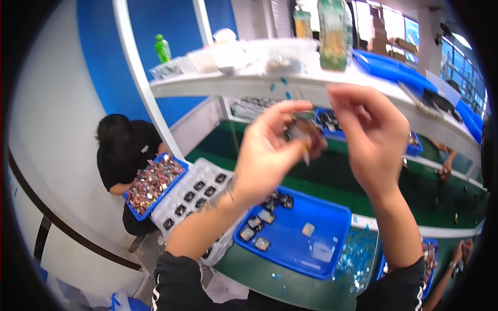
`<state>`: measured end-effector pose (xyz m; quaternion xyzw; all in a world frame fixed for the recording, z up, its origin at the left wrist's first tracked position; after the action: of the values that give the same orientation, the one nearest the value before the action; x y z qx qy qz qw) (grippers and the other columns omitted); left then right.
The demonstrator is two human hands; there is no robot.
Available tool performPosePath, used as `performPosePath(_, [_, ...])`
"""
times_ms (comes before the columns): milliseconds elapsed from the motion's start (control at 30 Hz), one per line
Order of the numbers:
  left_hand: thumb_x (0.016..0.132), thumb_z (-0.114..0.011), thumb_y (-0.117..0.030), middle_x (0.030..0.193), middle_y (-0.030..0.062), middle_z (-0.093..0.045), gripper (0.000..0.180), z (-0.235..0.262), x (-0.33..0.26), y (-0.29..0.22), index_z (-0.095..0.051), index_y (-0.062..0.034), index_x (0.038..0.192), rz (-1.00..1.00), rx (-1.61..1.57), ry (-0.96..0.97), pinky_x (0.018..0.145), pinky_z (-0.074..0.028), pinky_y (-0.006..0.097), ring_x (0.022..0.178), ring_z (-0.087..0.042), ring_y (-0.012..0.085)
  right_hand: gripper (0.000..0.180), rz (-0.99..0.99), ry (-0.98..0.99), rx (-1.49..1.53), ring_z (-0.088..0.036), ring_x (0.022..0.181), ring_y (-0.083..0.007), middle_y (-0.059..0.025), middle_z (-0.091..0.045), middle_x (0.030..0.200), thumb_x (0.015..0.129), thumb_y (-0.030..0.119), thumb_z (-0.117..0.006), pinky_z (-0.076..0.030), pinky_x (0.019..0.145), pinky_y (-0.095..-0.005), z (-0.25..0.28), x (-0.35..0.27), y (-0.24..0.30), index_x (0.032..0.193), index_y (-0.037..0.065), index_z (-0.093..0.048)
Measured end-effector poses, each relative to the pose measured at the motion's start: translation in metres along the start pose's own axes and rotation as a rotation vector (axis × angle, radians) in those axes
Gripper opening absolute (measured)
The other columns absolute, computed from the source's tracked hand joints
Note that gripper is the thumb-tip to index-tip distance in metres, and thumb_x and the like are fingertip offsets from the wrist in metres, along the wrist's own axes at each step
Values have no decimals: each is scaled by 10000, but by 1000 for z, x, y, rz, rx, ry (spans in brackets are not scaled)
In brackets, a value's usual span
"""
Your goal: Assembling small electronic devices by installing internal components like batteries into casings on a factory production line.
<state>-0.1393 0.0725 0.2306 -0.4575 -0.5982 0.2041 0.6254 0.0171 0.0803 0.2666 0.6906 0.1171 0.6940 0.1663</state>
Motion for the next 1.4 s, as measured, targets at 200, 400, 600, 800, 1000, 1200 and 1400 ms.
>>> performPosePath(200, [890, -519, 119, 1139, 159, -580, 471, -44, -74, 67, -415, 24, 1339, 224, -197, 32, 937, -548, 406, 1063, -634, 282, 216, -410, 87, -132, -630, 772, -139, -89, -641, 901, 789, -136, -647, -512, 659, -236, 73, -114, 29, 956, -18, -717])
performPosePath(400, [884, -531, 129, 1138, 154, -569, 480, -84, -100, 107, -409, 31, 1338, 269, -198, 103, 938, -545, 393, 1051, -631, 254, 263, -362, 70, -418, -644, 736, -177, -111, -644, 840, 737, -124, -706, -526, 630, -272, 99, -173, 38, 973, -9, -716])
performPosePath(600, [898, -521, 113, 1190, 95, -512, 463, -105, -127, 133, -445, -9, 1339, 273, -128, 196, 912, -524, 265, 1110, -587, 155, 271, -242, 139, -566, -635, 690, -201, -101, -636, 822, 706, -102, -743, -522, 586, -289, 106, -201, 31, 959, -12, -711])
performPosePath(800, [873, -549, 142, 1126, 106, -571, 347, -113, -135, 152, -533, 56, 1210, 294, -42, 207, 886, -537, 273, 1061, -581, 154, 212, -128, 131, -656, -627, 662, -219, -102, -625, 793, 689, -76, -756, -502, 539, -284, 114, -221, 25, 878, 0, -696])
performPosePath(1000, [889, -554, 92, 1117, 71, -526, 291, -110, -138, 165, -565, 4, 1166, 333, -36, 236, 868, -562, 257, 1063, -591, 135, 106, -605, 130, -296, -680, 767, -169, -103, -644, 838, 803, -75, -692, -569, 656, -251, 121, -232, 9, 903, -42, -685])
performPosePath(1200, [859, -603, 114, 1100, 95, -569, 283, -116, -139, 166, -563, 39, 1129, 489, -191, 259, 837, -567, 254, 1039, -613, 150, 75, -942, -18, 212, -647, 744, -139, -100, -629, 855, 872, -41, -647, -544, 663, -229, 135, -249, -5, 931, -83, -668])
performPosePath(1400, [867, -620, 111, 1039, 111, -618, 230, -117, -146, 177, -562, 69, 1086, 443, -251, 217, 771, -568, 244, 970, -641, 149, 89, -1024, -115, 326, -650, 735, -130, -104, -632, 860, 884, -25, -643, -547, 630, -211, 126, -257, -5, 946, -82, -673])
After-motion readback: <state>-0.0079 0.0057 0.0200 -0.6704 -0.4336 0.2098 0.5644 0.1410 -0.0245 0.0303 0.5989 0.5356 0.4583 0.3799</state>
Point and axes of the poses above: each hand's wrist, its own x-axis towards the middle knuckle, its own z-axis out of the back of the hand, y = z × x, the point moved 4 cm from there along x, towards the middle knuckle
